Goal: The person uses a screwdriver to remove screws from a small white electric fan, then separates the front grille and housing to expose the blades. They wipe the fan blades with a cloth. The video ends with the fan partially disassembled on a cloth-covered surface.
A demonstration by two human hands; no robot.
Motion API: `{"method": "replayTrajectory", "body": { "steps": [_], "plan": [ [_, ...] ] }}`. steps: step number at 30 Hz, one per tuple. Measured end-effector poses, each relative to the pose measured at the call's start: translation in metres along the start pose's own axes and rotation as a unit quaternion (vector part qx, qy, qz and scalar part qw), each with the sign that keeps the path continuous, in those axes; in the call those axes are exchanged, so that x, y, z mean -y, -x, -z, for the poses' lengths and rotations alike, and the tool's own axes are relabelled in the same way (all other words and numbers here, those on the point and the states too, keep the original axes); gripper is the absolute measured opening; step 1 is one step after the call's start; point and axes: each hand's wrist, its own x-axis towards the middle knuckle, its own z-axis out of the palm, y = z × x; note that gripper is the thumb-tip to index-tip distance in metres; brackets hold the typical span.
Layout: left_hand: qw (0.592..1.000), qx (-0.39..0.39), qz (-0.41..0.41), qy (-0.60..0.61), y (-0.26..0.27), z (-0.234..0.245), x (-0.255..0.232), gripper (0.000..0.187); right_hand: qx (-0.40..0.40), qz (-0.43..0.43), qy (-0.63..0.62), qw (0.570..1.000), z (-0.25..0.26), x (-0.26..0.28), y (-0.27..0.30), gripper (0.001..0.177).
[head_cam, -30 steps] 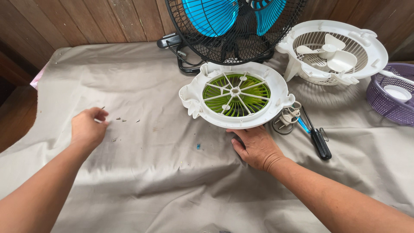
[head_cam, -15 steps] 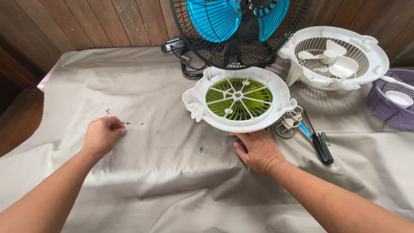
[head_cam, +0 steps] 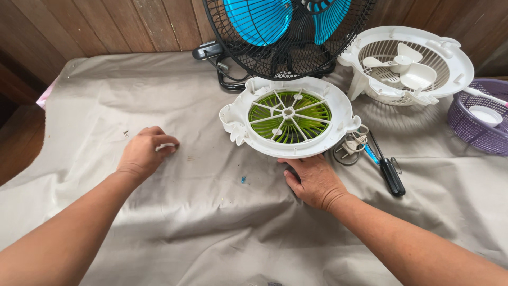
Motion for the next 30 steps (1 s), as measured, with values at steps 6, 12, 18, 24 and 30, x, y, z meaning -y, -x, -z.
{"method": "replayTrajectory", "body": {
  "steps": [6, 12, 18, 24, 30],
  "plan": [
    [0.991, 0.007, 0.063, -0.116, -0.001, 0.014, 0.005, 0.020, -0.008, -0.001, 0.003, 1.000, 0.000, -0.001, 0.000, 0.034],
    [0.978, -0.050, -0.165, 0.117, 0.012, 0.022, -0.075, 0.063, 0.000, 0.001, 0.015, 1.000, 0.000, 0.000, -0.001, 0.035],
    [0.929, -0.003, -0.364, 0.066, 0.008, 0.013, -0.199, 0.065, 0.009, -0.016, -0.031, 0.999, 0.010, 0.005, 0.004, 0.028],
    [0.917, -0.011, -0.400, -0.004, -0.011, 0.023, -0.221, 0.010, -0.037, -0.124, 0.008, 0.992, 0.053, -0.025, 0.041, 0.012],
    [0.903, -0.066, -0.425, -0.005, 0.000, 0.045, -0.216, 0.002, -0.075, -0.268, 0.051, 0.959, 0.083, -0.064, 0.072, 0.011]
  ]
}}
